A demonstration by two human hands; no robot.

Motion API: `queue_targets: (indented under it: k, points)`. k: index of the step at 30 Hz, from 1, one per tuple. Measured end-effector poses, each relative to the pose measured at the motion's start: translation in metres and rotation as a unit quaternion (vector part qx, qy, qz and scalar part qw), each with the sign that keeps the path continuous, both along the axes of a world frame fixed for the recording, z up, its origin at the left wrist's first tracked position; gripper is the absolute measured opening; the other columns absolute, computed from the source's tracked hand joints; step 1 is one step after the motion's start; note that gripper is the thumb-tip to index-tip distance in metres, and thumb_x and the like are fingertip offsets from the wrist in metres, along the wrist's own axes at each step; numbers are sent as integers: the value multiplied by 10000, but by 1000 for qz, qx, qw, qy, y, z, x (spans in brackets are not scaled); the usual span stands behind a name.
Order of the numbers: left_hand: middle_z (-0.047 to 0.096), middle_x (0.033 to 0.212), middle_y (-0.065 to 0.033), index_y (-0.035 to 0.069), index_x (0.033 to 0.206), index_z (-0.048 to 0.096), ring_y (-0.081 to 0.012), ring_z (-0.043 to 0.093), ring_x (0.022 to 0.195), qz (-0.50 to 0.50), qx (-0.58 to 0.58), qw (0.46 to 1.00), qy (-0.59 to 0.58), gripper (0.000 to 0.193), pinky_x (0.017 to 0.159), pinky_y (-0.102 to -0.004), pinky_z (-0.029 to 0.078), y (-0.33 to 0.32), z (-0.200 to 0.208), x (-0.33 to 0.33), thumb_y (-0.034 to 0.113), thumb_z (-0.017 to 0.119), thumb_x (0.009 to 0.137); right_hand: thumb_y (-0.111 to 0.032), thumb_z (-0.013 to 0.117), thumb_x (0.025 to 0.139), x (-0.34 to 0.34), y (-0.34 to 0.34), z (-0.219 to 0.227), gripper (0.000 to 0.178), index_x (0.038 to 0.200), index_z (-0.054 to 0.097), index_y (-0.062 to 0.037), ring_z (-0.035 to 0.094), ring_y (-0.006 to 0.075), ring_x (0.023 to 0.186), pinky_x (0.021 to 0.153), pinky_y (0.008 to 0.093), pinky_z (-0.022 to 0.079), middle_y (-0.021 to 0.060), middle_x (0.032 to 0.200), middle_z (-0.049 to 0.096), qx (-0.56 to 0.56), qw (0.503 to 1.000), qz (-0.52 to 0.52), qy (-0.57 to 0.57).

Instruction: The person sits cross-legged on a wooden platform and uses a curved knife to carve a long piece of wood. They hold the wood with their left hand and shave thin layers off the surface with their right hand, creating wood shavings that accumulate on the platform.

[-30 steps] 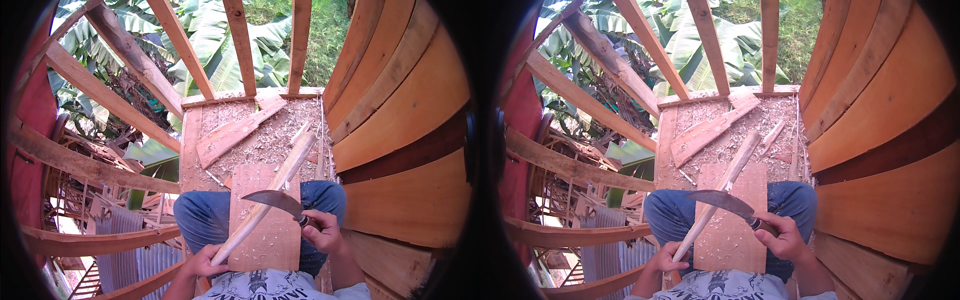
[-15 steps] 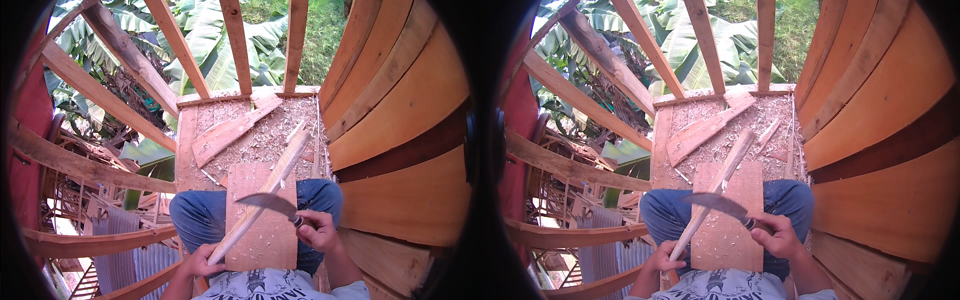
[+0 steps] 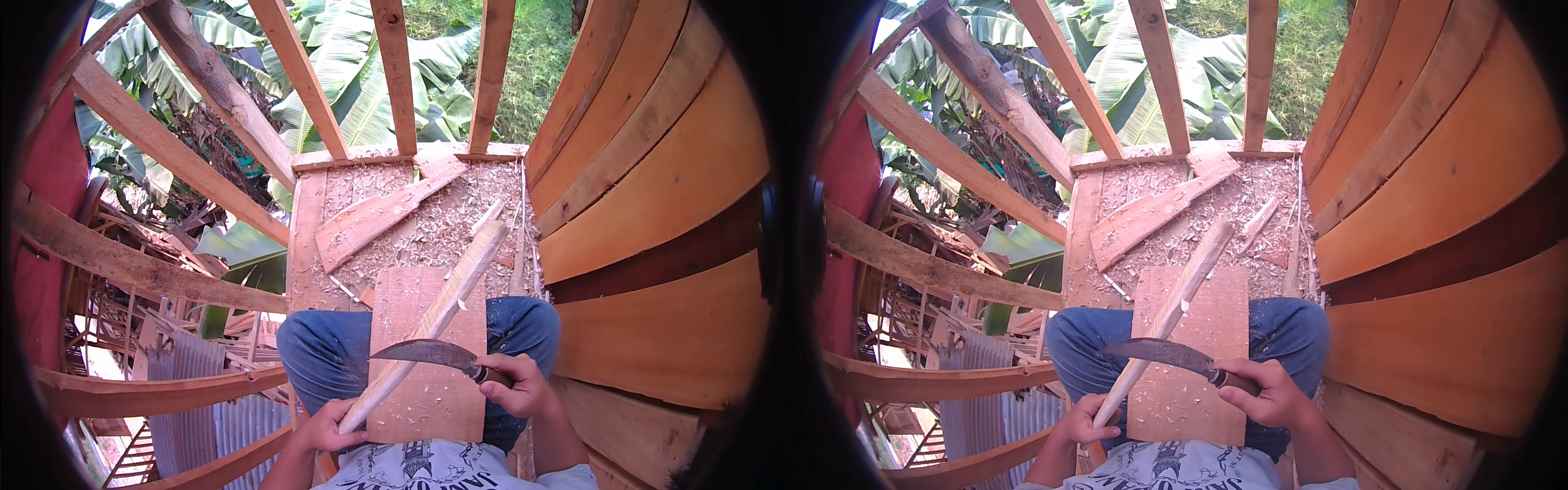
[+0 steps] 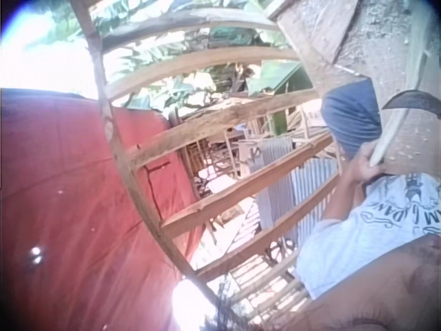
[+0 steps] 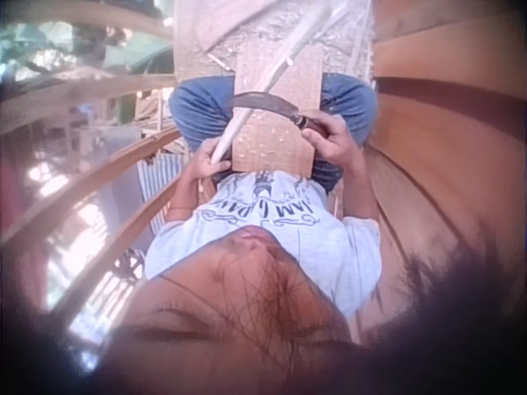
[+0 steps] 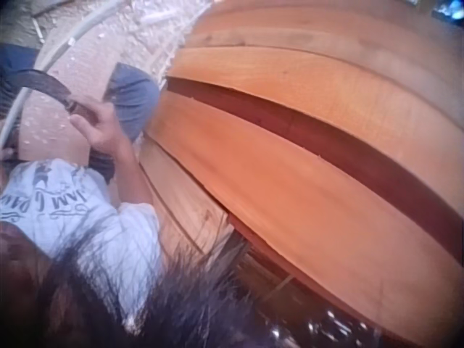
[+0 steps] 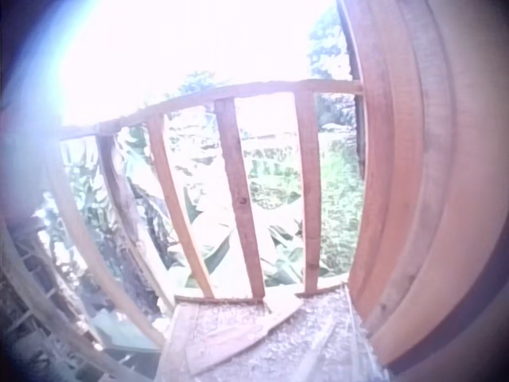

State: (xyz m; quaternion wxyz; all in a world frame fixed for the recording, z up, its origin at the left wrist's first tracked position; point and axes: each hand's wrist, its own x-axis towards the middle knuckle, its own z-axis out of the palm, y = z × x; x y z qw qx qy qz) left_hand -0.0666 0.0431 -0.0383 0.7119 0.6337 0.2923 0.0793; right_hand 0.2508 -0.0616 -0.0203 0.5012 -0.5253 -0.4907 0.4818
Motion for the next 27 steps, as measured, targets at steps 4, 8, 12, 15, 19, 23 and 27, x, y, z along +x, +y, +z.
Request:
queue_targets:
  k: [4, 8, 12, 15, 19, 23, 27]
  points:
    - [495, 616, 11, 18, 835, 539, -73, 443, 530, -9, 30, 999, 0, 231, 480, -252, 341, 2, 3, 0, 88, 719, 707, -94, 659, 823, 5, 3, -2, 284, 1082, 612, 12, 486, 73, 513, 486, 231, 373, 43, 628, 573, 27, 999, -15, -9]
    - [491, 617, 12, 18, 843, 545, -75, 437, 528, -17, 30, 999, -20, 233, 482, -252, 342, 2, 4, 3, 91, 719, 707, -159, 645, 839, 18, 1, 10, 272, 1017, 614, 44, 453, 61, 455, 438, 217, 332, 7, 592, 543, 9, 948, -216, 235]
    - [492, 624, 11, 22, 846, 549, -78, 437, 539, -6, 10, 1000, -14, 235, 493, -251, 344, 1, 8, 8, 111, 720, 711, -117, 638, 844, 2, 2, 15, 257, 1051, 612, 32, 460, 48, 517, 486, 214, 354, -14, 594, 529, 11, 1000, 24, -7]
    - [491, 628, 12, 24, 843, 550, -79, 438, 547, -15, 20, 1000, -4, 234, 502, -249, 347, 3, 8, 9, 120, 717, 711, -111, 636, 843, 4, 1, 4, 250, 1053, 617, 23, 450, 39, 520, 486, 212, 349, -17, 592, 524, -23, 994, -105, 13]
    - [489, 629, 11, 21, 840, 548, -83, 436, 549, -19, 24, 999, -6, 243, 507, -249, 349, 4, 1, 3, 130, 717, 704, -121, 627, 848, -1, -2, 3, 249, 1053, 617, 20, 441, 19, 516, 478, 201, 341, -14, 595, 523, -27, 989, -100, 105]
    - [482, 627, 11, 15, 848, 546, -86, 429, 547, -18, 22, 999, 20, 255, 506, -250, 347, 4, 4, -3, 137, 718, 705, -114, 634, 835, 5, 4, 0, 247, 1046, 620, 14, 456, 31, 524, 490, 197, 357, -19, 610, 535, -9, 993, -111, 41]
    - [483, 627, 9, 11, 860, 548, -85, 429, 545, -20, 13, 1000, -4, 257, 507, -248, 348, 5, 9, 9, 138, 716, 713, -84, 684, 786, -4, 2, -10, 265, 1022, 628, 24, 484, 38, 529, 496, 196, 388, 14, 638, 579, 39, 980, -192, -43]
